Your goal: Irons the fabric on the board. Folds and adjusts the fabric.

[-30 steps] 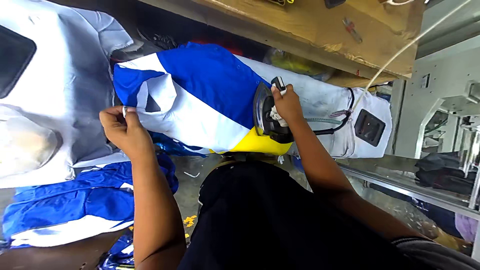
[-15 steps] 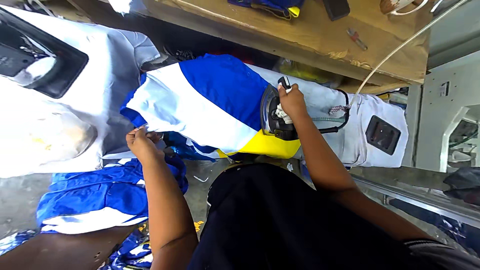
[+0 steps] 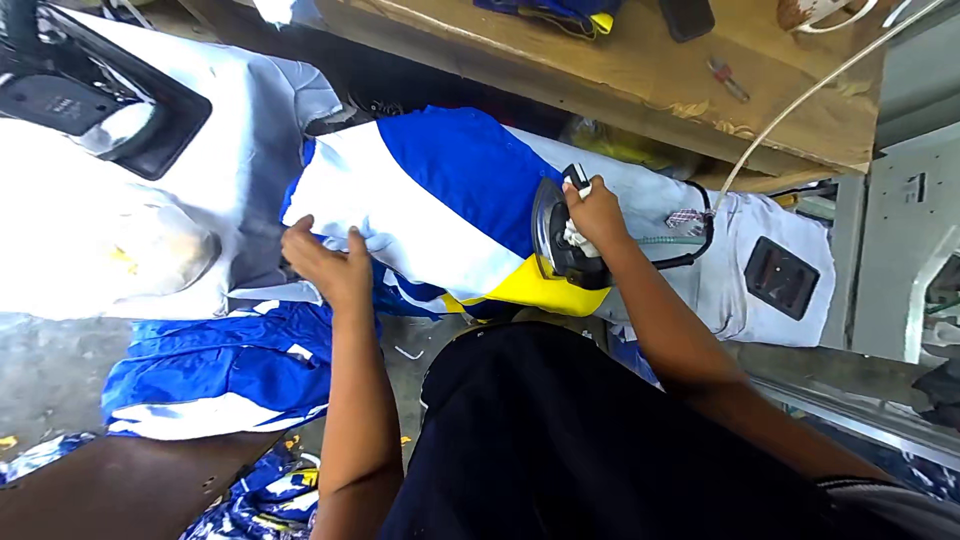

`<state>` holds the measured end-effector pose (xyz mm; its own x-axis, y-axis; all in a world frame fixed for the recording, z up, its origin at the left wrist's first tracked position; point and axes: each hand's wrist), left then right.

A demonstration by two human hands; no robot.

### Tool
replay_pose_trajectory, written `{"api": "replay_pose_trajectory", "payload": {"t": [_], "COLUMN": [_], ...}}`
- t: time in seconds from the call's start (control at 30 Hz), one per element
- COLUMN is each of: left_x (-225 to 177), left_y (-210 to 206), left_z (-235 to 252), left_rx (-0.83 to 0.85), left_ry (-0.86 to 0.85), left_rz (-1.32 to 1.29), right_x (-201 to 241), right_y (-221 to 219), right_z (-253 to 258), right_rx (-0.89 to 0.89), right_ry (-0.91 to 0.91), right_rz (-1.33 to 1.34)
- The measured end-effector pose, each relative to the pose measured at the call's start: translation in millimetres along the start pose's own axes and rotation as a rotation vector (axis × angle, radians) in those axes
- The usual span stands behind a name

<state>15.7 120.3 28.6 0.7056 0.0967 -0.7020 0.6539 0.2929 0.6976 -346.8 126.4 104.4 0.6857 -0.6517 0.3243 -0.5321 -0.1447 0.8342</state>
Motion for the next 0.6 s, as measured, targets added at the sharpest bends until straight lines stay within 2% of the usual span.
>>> {"api": "replay_pose_trajectory", "payload": {"t": [0.07,0.2,0.3,0.4,0.5,0.6], "left_x": [-3.9,14.9,31.0,27.9,23.5,22.6], "left_y": [-1.1,-5.7,-13.6,-15.6,-16.5,-11.7], "left_z": [5.0,16.3,27.9,36.4,42.4,43.8], "left_rx": [0.04,0.048,0.033,0.036,0.059,0.043], "left_ry": [0.11,0.317,0.443,0.59,0.604,0.542], "left_rz": [0.001,-0.078,-0.239,-0.385,-0.415,-0.412], "right_x": [-10.8,-13.0,15.1,57.4,87.2,84.7], "right_y": [-5.7,-10.8,-13.3,-17.6,-22.9,-22.3], "right_z": [-16.5,-31.0,-15.7,4.1,16.8,3.8], "right_rx": [0.053,0.131,0.141,0.147,0.156,0.235], "right_ry": [0.071,0.141,0.214,0.266,0.347,0.431], "right_rz": [-0.051,-0.149,-0.158,-0.118,-0.107,-0.179]}}
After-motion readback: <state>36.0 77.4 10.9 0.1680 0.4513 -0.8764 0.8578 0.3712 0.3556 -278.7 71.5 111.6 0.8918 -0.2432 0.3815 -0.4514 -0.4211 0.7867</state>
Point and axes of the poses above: each hand's wrist, its own z-axis towards the middle knuckle, its own y-axis out of the back of the hand, x = y × z, and after that the axes turned 1 degree about -x, right-handed
